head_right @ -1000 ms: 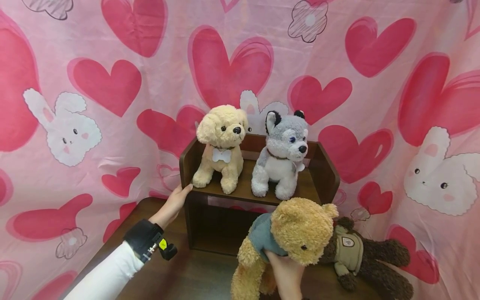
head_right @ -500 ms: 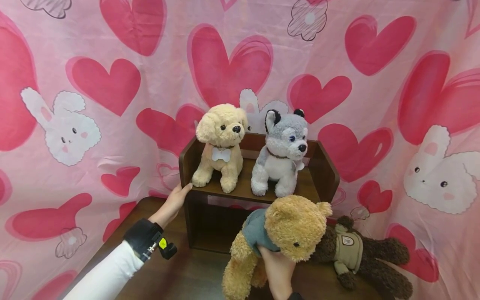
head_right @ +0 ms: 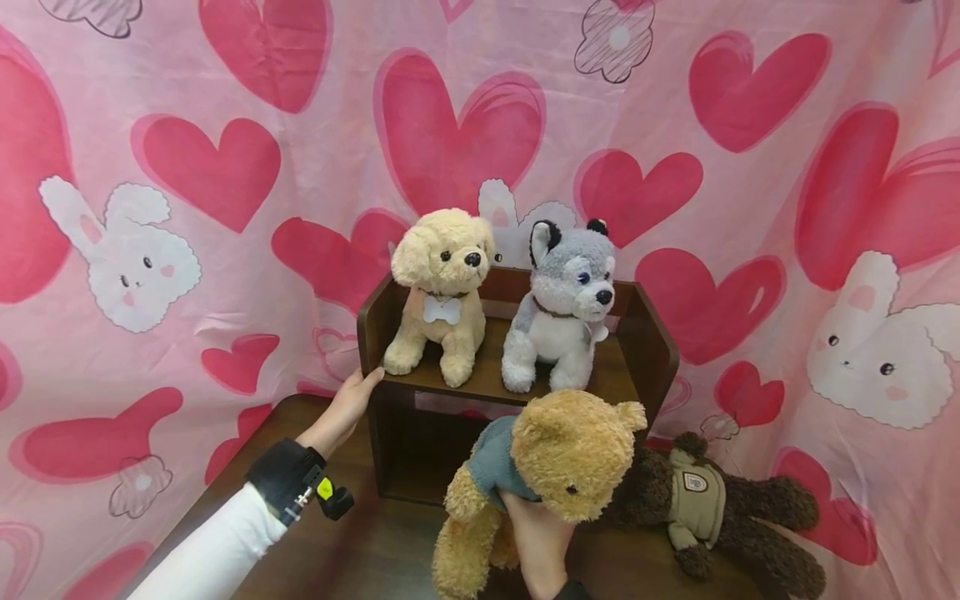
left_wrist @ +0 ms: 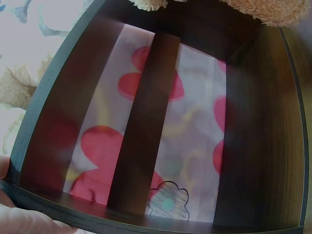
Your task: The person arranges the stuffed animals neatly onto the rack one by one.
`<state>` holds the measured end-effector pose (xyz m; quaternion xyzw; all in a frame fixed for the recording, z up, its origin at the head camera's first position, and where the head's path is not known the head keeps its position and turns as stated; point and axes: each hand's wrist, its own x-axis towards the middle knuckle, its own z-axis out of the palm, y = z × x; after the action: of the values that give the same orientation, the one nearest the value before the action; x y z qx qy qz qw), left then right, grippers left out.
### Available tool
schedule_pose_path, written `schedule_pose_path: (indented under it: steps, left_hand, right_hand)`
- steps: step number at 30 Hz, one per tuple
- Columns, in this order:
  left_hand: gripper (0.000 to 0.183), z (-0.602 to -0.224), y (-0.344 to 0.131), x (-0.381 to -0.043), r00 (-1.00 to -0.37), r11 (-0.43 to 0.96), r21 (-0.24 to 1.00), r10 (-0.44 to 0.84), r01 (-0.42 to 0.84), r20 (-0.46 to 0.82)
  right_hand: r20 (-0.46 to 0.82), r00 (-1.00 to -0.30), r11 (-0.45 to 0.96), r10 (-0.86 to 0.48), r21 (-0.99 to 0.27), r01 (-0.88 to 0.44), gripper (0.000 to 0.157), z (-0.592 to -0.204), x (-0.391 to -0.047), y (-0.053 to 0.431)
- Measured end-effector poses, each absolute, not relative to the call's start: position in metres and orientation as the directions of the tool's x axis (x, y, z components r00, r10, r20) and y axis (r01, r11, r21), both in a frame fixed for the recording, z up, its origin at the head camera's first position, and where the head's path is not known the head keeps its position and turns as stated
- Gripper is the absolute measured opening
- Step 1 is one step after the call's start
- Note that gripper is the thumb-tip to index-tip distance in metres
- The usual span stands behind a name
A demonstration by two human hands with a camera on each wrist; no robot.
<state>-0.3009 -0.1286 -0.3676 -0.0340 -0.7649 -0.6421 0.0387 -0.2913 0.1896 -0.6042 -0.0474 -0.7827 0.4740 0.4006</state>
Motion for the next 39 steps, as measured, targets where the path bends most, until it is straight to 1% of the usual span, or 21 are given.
schedule_pose_path:
  steps: [1,3,7,8,10,11,13,15,17,18,20,22,23,25,27,28,30,34,39]
  left_hand:
    - [0.054,-0.368,-0.129,-0.301,-0.995,0.172,0.98,0.004,0.103,0.104]
    - [0.055,-0.367,-0.129,-0.3,-0.994,0.175,0.979,0.004,0.105,0.106]
    - [0.057,-0.367,-0.129,-0.3,-0.995,0.174,0.979,0.005,0.103,0.103]
    - [0.057,-0.367,-0.129,-0.3,-0.995,0.175,0.979,0.005,0.101,0.102]
    - [0.057,-0.367,-0.129,-0.299,-0.995,0.172,0.98,0.008,0.101,0.101]
    - [0.057,-0.367,-0.129,-0.299,-0.995,0.172,0.98,0.008,0.101,0.101]
    - [0.057,-0.366,-0.129,-0.298,-0.995,0.169,0.981,0.008,0.096,0.096]
    - [0.056,-0.366,-0.129,-0.298,-0.995,0.172,0.98,0.008,0.097,0.097]
    - [0.056,-0.366,-0.129,-0.298,-0.995,0.17,0.981,0.007,0.098,0.098]
    - [0.056,-0.366,-0.129,-0.298,-0.995,0.168,0.981,0.007,0.1,0.101]
    - [0.055,-0.366,-0.13,-0.298,-0.994,0.164,0.981,0.009,0.105,0.105]
    - [0.055,-0.365,-0.13,-0.298,-0.994,0.162,0.981,0.01,0.106,0.106]
    - [0.055,-0.365,-0.13,-0.298,-0.994,0.163,0.981,0.01,0.105,0.105]
    - [0.056,-0.365,-0.13,-0.298,-0.995,0.168,0.981,0.009,0.099,0.099]
    - [0.056,-0.365,-0.13,-0.298,-0.996,0.169,0.982,0.009,0.091,0.091]
    - [0.056,-0.365,-0.13,-0.298,-0.996,0.167,0.982,0.01,0.09,0.09]
    - [0.056,-0.366,-0.13,-0.298,-0.996,0.163,0.983,0.011,0.09,0.089]
    - [0.056,-0.366,-0.13,-0.299,-0.995,0.158,0.983,0.014,0.095,0.094]
    - [0.058,-0.366,-0.129,-0.299,-0.995,0.16,0.982,0.01,0.1,0.1]
  right_hand:
    - [0.589,-0.67,0.533,0.451,-0.78,-0.326,0.101,-0.603,-0.291,0.188]
    - [0.596,-0.678,0.445,0.431,-0.794,-0.415,0.097,-0.574,-0.274,0.178]
    - [0.607,-0.661,0.39,0.442,-0.793,-0.468,0.09,-0.536,-0.251,0.155]
    - [0.594,-0.67,0.357,0.445,-0.804,-0.476,0.087,-0.524,-0.245,0.15]
    - [0.579,-0.674,0.391,0.46,-0.813,-0.431,0.088,-0.527,-0.248,0.146]
    - [0.583,-0.67,0.387,0.461,-0.811,-0.439,0.089,-0.529,-0.25,0.146]
    - [0.59,-0.667,0.421,0.455,-0.802,-0.423,0.09,-0.543,-0.26,0.149]
    - [0.607,-0.659,0.471,0.444,-0.784,-0.404,0.095,-0.558,-0.27,0.152]
    - [0.628,-0.643,0.466,0.438,-0.771,-0.435,0.095,-0.563,-0.274,0.151]
    - [0.625,-0.652,0.441,0.429,-0.775,-0.452,0.092,-0.554,-0.268,0.147]
    - [0.607,-0.673,0.368,0.422,-0.793,-0.485,0.083,-0.524,-0.251,0.135]
    - [0.606,-0.675,0.277,0.422,-0.794,-0.54,0.073,-0.492,-0.233,0.122]
    - [0.591,-0.688,0.258,0.422,-0.805,-0.534,0.069,-0.476,-0.224,0.117]
    - [0.576,-0.69,0.28,0.439,-0.817,-0.504,0.065,-0.453,-0.212,0.108]
    - [0.563,-0.697,0.303,0.444,-0.826,-0.474,0.065,-0.438,-0.205,0.101]
    - [0.538,-0.714,0.333,0.449,-0.842,-0.425,0.066,-0.428,-0.201,0.099]
    - [0.523,-0.727,0.356,0.445,-0.848,-0.392,0.068,-0.423,-0.2,0.097]
    - [0.498,-0.75,0.341,0.435,-0.862,-0.374,0.072,-0.422,-0.202,0.094]
    - [0.516,-0.737,0.332,0.436,-0.854,-0.401,0.07,-0.423,-0.205,0.091]
